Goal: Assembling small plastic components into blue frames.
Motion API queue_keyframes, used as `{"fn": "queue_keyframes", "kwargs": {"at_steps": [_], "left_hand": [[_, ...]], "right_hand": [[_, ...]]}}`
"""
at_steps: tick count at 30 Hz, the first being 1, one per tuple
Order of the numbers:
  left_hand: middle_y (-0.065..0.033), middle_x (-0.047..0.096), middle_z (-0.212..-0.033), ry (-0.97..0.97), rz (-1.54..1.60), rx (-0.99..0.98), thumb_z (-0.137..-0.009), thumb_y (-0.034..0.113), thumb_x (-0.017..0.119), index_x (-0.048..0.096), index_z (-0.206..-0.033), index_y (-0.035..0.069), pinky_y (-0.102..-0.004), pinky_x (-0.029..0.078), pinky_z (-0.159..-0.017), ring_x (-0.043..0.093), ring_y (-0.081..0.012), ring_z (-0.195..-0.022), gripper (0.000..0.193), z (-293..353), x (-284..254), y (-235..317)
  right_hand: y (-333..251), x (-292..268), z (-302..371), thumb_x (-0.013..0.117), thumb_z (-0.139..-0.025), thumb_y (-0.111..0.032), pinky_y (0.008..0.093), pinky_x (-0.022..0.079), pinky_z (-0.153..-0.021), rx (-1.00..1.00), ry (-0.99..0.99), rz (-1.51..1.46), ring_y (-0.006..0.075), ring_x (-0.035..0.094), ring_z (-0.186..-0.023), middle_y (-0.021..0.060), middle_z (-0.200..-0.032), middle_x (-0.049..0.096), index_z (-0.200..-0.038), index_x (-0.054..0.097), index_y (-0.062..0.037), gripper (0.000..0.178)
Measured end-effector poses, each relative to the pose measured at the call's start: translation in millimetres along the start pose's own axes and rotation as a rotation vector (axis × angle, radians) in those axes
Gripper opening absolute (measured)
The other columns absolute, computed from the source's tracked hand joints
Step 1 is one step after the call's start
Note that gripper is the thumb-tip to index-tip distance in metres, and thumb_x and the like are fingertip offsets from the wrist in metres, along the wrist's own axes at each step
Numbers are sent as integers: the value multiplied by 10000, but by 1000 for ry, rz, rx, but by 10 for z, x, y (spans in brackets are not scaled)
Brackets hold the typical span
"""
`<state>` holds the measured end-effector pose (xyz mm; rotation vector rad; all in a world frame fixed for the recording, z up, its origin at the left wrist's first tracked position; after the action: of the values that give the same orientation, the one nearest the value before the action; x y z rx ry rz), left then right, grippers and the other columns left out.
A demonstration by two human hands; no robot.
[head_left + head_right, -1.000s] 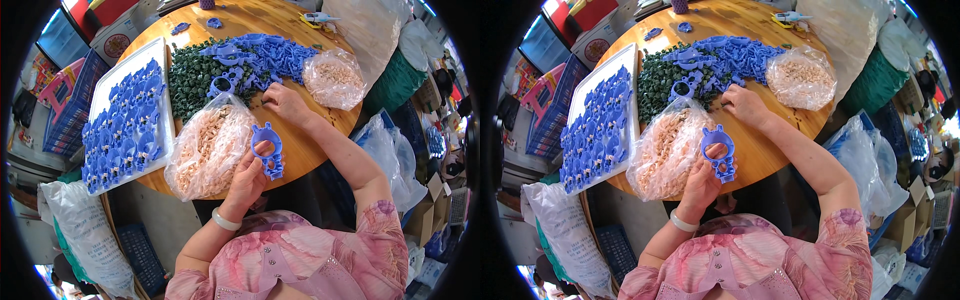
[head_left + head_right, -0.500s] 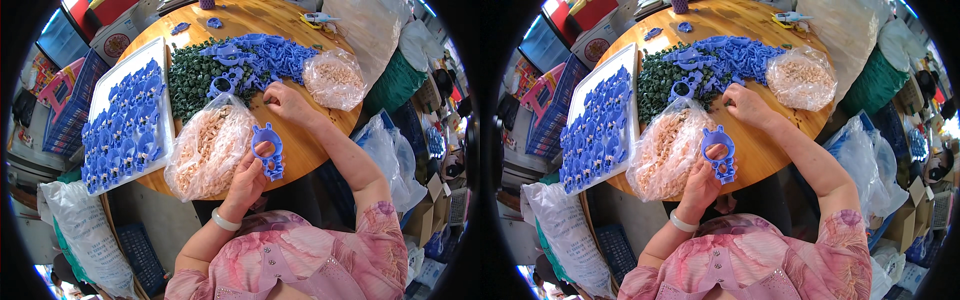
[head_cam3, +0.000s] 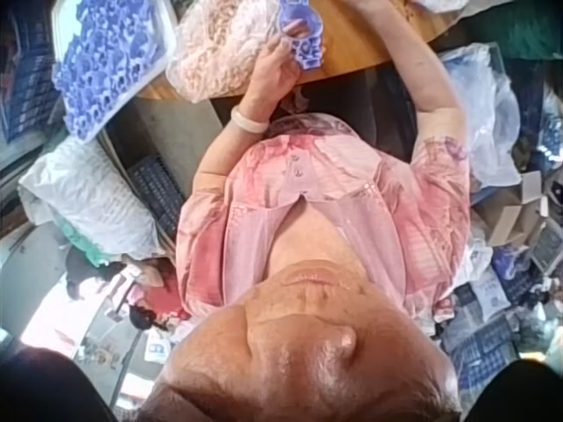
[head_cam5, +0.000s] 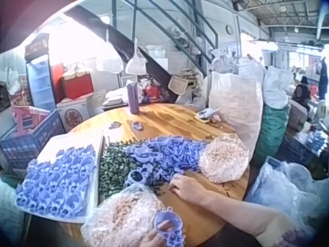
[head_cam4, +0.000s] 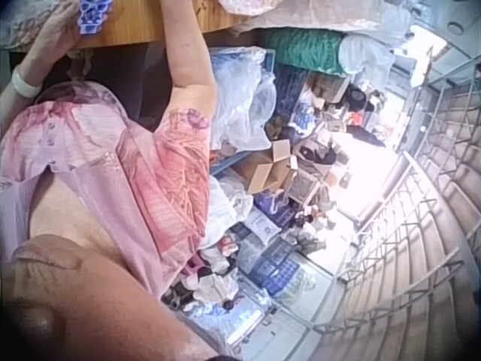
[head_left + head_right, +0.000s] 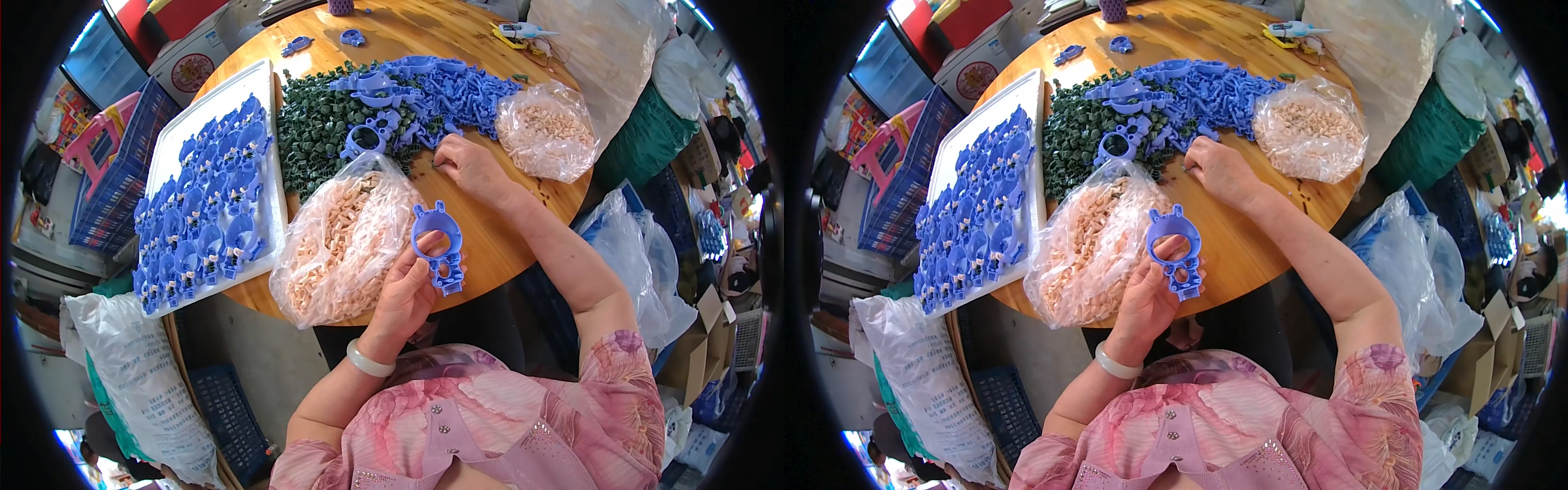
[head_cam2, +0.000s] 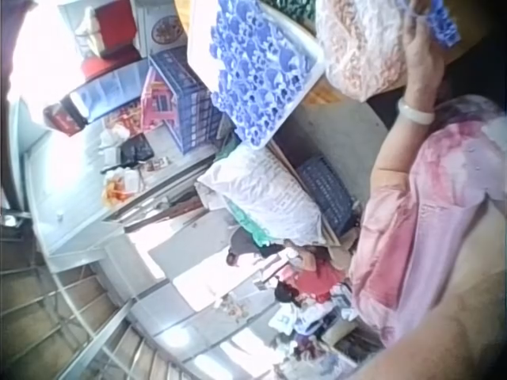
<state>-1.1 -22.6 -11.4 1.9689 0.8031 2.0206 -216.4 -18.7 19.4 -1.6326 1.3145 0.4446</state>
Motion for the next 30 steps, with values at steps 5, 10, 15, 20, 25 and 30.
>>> {"fn": "queue_keyframes", "kwargs": {"at_steps": [5, 10, 15, 20, 25, 30], "left_hand": [[-197, 532, -1201, 33, -57, 27, -937, 300, 502, 353, -1361, 11, -403, 507, -853, 580, -290, -1037, 534, 12, -10, -6], [-194, 516, -1235, 20, -39, 21, -936, 268, 511, 360, -1362, 34, -400, 480, -895, 565, -290, -1073, 509, 2, -5, -12], [-189, 486, -1295, 2, 10, 17, -935, 183, 515, 369, -1364, 73, -391, 443, -965, 538, -294, -1144, 467, -11, 57, 4], [-172, 506, -1280, 70, 24, 10, -924, 172, 536, 385, -1357, 75, -349, 472, -924, 559, -257, -1116, 469, 15, 42, 14], [-89, 539, -1235, 95, 52, 31, -904, 111, 569, 396, -1348, 58, -301, 480, -893, 579, -167, -1042, 480, 26, 34, -28], [-88, 531, -1245, 110, 24, 39, -884, 64, 584, 386, -1355, 53, -298, 476, -900, 562, -158, -1070, 511, 12, 107, -45]], "right_hand": [[-60, -16, 1, 636, -759, -88, 382, 478, -696, -6, -5, -34, 309, 584, -794, 114, -865, 572, -765, 595, -30, 71], [-77, 29, 3, 629, -765, -116, 393, 482, -691, 62, 9, 110, 317, 589, -779, 121, -842, 586, -746, 601, -41, 83], [-183, -162, 98, 640, -767, -102, 345, 476, -641, 132, 68, -110, 260, 596, -714, 113, -775, 596, -757, 607, -11, 98], [-820, -562, 495, 657, -777, -18, 266, 474, -743, 106, 60, -503, 158, 606, -846, 94, -943, 638, -809, 616, -9, 53], [-1258, -676, 876, 705, -723, -53, 326, 472, -743, -69, 12, -245, 235, 596, -845, 52, -943, 634, -790, 611, -62, 115], [-1317, -649, 981, 719, -692, -57, 336, 468, -730, -105, 80, -171, 229, 584, -823, 29, -932, 629, -788, 608, -78, 149]]}}
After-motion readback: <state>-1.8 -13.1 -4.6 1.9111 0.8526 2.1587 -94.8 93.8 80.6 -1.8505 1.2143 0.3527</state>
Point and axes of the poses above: each hand's wrist, its own z-axis away from the middle knuckle, its own x-axis out of the palm, y = z × x, the point moved 4 cm from there along -z, towards the middle knuckle
